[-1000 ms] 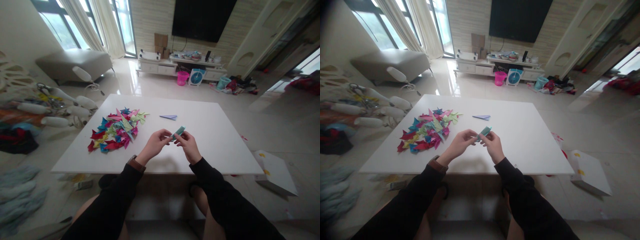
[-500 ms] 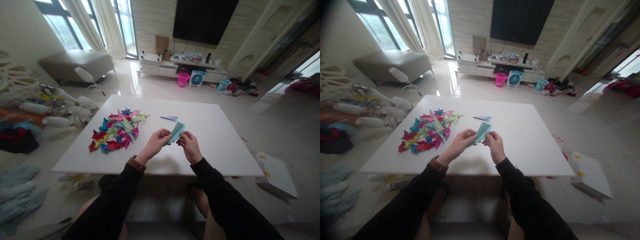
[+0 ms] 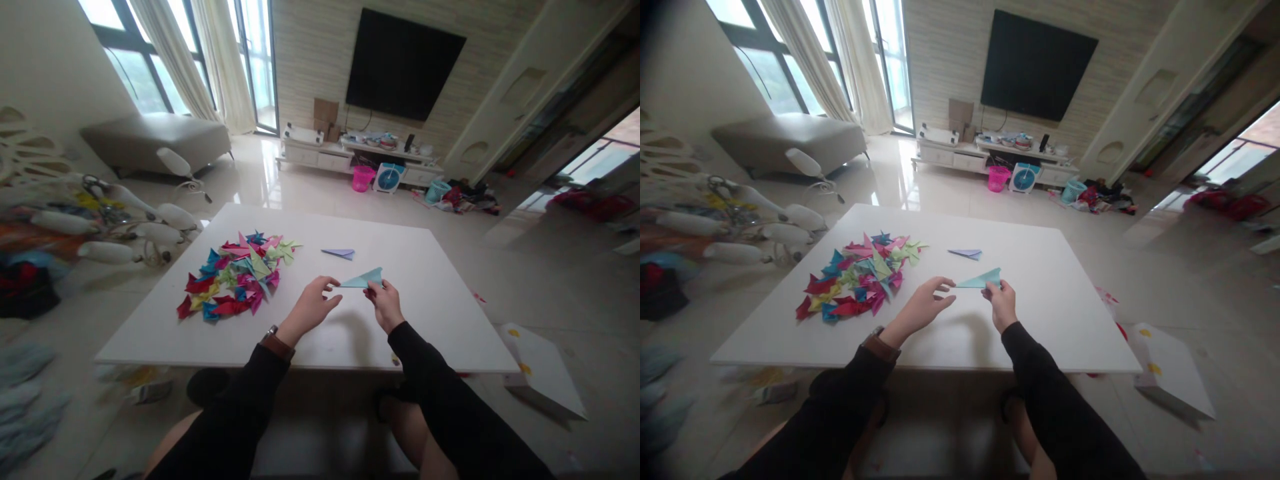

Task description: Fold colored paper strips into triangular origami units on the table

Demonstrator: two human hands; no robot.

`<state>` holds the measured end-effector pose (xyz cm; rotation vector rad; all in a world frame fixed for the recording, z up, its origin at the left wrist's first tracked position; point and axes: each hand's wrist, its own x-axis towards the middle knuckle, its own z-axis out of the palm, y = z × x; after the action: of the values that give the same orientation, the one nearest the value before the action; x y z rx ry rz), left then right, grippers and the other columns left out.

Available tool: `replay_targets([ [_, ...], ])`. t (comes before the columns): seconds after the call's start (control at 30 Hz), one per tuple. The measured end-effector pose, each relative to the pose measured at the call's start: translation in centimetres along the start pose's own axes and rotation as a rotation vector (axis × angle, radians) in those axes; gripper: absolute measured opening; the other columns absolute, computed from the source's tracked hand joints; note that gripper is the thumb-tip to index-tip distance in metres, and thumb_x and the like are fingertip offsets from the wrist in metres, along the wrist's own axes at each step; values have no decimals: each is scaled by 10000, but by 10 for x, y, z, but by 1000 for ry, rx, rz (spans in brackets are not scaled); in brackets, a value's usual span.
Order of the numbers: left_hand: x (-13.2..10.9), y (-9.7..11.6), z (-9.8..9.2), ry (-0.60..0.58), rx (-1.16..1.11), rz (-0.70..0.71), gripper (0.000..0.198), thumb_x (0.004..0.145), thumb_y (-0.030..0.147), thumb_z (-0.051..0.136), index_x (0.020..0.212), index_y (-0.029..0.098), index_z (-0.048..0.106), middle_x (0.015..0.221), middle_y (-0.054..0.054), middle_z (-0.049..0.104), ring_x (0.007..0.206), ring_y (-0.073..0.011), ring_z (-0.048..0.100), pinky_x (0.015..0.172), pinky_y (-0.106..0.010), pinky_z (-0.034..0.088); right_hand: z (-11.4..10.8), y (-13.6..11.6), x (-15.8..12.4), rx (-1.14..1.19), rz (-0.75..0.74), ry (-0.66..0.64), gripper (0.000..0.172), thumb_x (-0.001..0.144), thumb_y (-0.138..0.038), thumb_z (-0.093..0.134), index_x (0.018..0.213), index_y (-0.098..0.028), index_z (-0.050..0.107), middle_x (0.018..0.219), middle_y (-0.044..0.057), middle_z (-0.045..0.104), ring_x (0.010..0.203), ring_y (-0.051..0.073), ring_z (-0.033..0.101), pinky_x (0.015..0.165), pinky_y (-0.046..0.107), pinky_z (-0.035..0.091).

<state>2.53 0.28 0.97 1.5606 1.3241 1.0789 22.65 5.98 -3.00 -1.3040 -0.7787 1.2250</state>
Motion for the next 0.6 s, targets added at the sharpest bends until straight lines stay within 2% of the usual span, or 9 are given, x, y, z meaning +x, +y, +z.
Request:
replay_targets([
  [0.1,-4,-1,-7,51,133,3,158,817,206,636,968,197,678,1083,-84,617,1003,-224,636,825,-351,538,21,4,42,-17,58,98,281,632,-199,790,700,-210,517,597,-34,625,529,109,608,552,231,536],
  [0.23,-9,-1,-11,1,187,33,155,823,186,620,969,202,668,1067,-80,589,966,-215,622,853,-353,522,58,10,96,-62,44,128,283,652,-122,744,674,-212,476,523,-60,575,488,85,556,517,202,497],
  [0.33,-11,1,-11,-7,200,36,168,829,177,612,989,203,659,1086,-84,588,998,-224,609,929,-376,495,79,14,126,-94,31,140,330,652,-108,742,655,-224,433,487,-81,533,472,83,526,503,208,472],
  [0.47,-12,7,-12,-47,188,27,182,841,194,608,1015,203,660,1131,-99,590,1041,-244,604,965,-388,483,99,20,149,-133,-5,113,369,682,-147,732,646,-248,379,452,-99,476,462,88,484,495,237,435],
  [0.6,-10,10,-16,-59,194,13,191,852,202,591,1024,206,675,1162,-106,599,1063,-252,609,961,-374,486,109,21,149,-172,-101,0,404,701,-234,736,647,-279,339,447,-103,427,450,93,437,497,280,382],
])
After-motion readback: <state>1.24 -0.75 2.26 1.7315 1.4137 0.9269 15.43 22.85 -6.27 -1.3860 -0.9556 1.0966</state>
